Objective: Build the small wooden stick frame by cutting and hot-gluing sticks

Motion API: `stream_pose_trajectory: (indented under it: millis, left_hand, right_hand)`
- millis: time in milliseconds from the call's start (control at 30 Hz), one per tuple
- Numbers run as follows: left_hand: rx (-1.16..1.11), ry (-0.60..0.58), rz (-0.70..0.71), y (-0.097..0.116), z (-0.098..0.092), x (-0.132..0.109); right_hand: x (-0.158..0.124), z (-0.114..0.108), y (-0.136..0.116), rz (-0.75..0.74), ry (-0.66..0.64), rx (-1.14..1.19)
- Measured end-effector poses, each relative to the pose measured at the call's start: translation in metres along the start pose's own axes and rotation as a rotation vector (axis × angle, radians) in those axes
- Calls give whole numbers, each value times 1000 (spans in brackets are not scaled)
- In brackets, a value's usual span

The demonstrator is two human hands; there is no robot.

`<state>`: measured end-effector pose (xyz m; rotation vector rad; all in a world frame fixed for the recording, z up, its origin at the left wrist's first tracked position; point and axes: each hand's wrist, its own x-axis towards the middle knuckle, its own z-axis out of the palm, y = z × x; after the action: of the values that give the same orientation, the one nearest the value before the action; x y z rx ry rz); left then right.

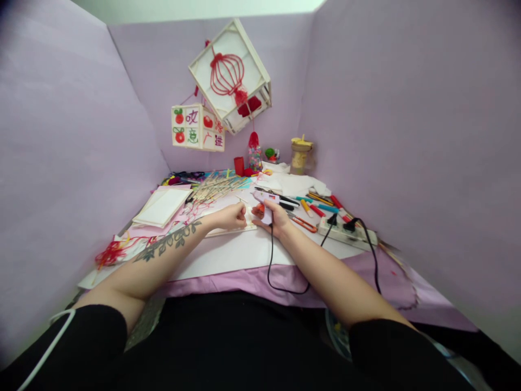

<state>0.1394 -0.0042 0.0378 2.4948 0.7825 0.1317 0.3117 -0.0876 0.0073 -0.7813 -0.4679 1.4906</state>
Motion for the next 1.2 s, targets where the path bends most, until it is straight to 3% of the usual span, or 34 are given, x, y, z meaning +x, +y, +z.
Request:
stream_pose_trajectory:
  millis: [1000, 1200]
  left_hand:
    - [31, 29, 32, 0, 6, -9]
    - [37, 81, 65, 2, 9, -15]
  right_hand:
    - [-3, 2, 0, -21, 5, -62]
    - [-13, 1, -20, -237, -80, -76]
